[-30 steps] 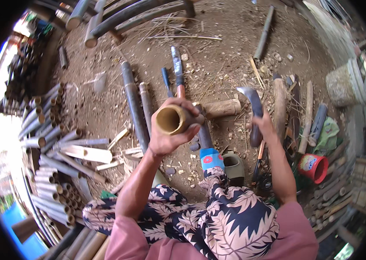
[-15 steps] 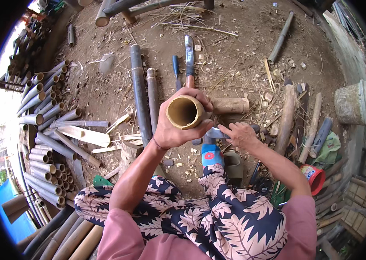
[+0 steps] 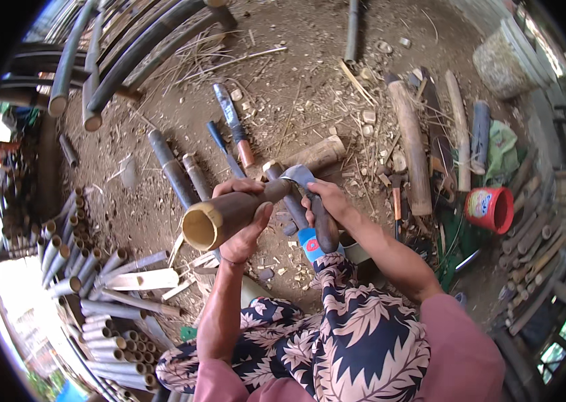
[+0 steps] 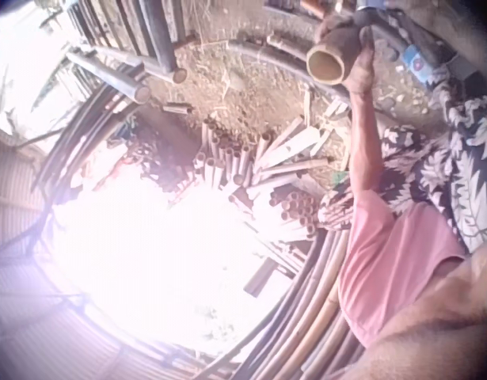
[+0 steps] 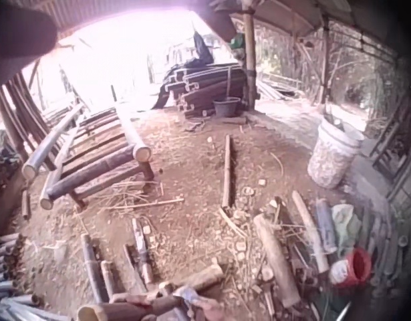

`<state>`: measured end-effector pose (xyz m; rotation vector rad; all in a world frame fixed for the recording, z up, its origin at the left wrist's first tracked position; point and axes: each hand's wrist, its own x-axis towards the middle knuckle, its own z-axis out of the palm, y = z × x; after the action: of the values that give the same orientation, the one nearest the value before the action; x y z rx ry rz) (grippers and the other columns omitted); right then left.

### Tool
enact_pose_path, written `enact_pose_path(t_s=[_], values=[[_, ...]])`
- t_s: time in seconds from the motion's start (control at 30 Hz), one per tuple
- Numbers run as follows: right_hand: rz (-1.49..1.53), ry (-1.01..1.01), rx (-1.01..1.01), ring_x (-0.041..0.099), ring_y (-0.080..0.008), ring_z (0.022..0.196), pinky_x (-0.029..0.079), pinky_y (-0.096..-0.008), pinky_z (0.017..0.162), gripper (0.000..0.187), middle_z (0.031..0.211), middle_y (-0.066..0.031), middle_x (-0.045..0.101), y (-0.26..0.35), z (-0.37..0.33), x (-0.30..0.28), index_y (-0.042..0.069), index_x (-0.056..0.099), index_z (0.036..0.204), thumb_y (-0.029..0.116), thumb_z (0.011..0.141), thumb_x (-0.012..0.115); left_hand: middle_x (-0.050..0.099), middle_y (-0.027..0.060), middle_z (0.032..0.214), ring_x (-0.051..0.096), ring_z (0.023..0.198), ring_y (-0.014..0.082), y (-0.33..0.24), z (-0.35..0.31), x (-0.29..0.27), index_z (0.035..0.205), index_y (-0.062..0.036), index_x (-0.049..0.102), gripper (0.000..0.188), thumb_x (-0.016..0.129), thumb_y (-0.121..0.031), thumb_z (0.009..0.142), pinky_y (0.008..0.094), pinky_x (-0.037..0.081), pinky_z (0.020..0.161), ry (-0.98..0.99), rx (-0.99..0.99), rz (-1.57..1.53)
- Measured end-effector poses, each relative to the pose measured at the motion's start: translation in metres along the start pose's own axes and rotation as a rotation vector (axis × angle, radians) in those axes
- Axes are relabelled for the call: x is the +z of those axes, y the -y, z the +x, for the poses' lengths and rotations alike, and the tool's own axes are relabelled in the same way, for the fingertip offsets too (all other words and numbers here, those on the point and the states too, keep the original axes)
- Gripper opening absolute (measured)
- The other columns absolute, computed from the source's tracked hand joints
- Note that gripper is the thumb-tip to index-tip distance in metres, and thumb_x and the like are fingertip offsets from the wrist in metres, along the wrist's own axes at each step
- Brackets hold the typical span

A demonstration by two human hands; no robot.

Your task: The person carves and shapes a bamboo piece using a knife, then uses a wooden mallet to strike the knife for more forceful cuts, and later uses a different knife and the mallet to carve a hole into the side of a larger bamboo pole.

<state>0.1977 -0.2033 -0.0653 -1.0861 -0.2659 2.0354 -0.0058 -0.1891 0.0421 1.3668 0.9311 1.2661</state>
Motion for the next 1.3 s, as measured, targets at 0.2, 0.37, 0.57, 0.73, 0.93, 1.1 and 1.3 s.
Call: enact_pose_path(t_s=[0.2,0.37,0.57,0.73,0.93,1.1,1.3], values=[[-0.093,-0.163,-0.036,0.058,-0.0231,0.045,0.051,-0.0415,0.040,0.020,0.070,-0.0093,0.055,-0.023,-0.007,-0.001,0.005,0.051,0.109,0.020,0.097,0.046,0.058,0.0099,0.105,0.057,0.104,0.0237,0.000,-0.001,-0.005,0.114,-0.0060,0.045,0.051,0.080,-0.012,0.078,0.0435,0.043,0.101,0.014,0.010,0.025],[0.004,-0.107,0.147,0.059,-0.0264,0.045,0.051,-0.0420,0.039,0.022,0.068,-0.0133,0.056,-0.022,-0.027,0.014,-0.002,0.050,0.104,0.018,0.096,0.044,0.060,0.0114,0.104,0.058,0.105,0.0255,0.007,0.001,0.001,0.116,-0.0046,0.046,0.049,0.078,-0.014,0.079,0.0443,0.043,0.101,-0.054,0.016,0.052],[-0.029,-0.423,-0.196,0.058,-0.0268,0.044,0.050,-0.0406,0.037,0.026,0.068,-0.0108,0.055,0.010,-0.032,-0.024,-0.003,0.046,0.108,0.019,0.096,0.045,0.060,0.0109,0.102,0.057,0.102,0.0234,0.011,-0.017,0.004,0.110,-0.0044,0.047,0.042,0.074,-0.010,0.078,0.0429,0.043,0.100,-0.030,-0.006,0.318],[-1.395,-0.781,-0.339,0.062,-0.0431,0.098,0.053,-0.0540,0.081,0.072,0.122,-0.0328,0.052,0.026,0.030,-0.067,-0.002,0.022,0.147,0.012,0.086,0.055,0.061,0.0097,0.102,0.059,0.102,0.0244,-0.027,0.012,-0.056,0.116,-0.0039,0.048,0.043,0.069,-0.018,0.081,0.0437,0.043,0.101,0.035,0.277,0.033],[-1.870,-0.947,-0.411,0.052,-0.0393,0.115,0.055,-0.0452,0.084,0.072,0.122,-0.0235,0.049,0.025,0.051,-0.143,0.001,0.033,0.143,0.013,0.081,0.067,0.061,0.0081,0.088,0.062,0.074,0.0171,-0.082,0.092,-0.060,0.119,-0.0003,0.049,0.042,0.071,-0.011,0.085,0.0308,0.053,0.067,-0.218,-0.266,-0.046],[-1.862,-0.758,-0.788,0.048,-0.0405,0.114,0.043,-0.0496,0.096,0.067,0.127,-0.0220,0.044,0.012,0.015,-0.073,0.001,0.039,0.140,0.011,0.079,0.066,0.061,0.0214,0.114,0.066,0.095,0.0334,0.069,0.142,-0.163,0.143,-0.0011,0.028,0.082,0.074,-0.039,0.086,0.0435,0.055,0.088,-0.344,-0.326,0.708],[-1.445,-0.323,-0.093,0.053,-0.0457,0.104,0.045,-0.0453,0.093,0.044,0.107,-0.0263,0.057,-0.079,-0.116,-0.077,-0.001,0.051,0.125,0.008,0.084,0.061,0.033,0.0369,0.138,0.039,0.126,0.0514,0.192,0.124,-0.202,0.150,0.0030,0.012,0.090,0.064,-0.022,0.081,0.0485,0.035,0.109,-0.403,-0.599,1.083]])
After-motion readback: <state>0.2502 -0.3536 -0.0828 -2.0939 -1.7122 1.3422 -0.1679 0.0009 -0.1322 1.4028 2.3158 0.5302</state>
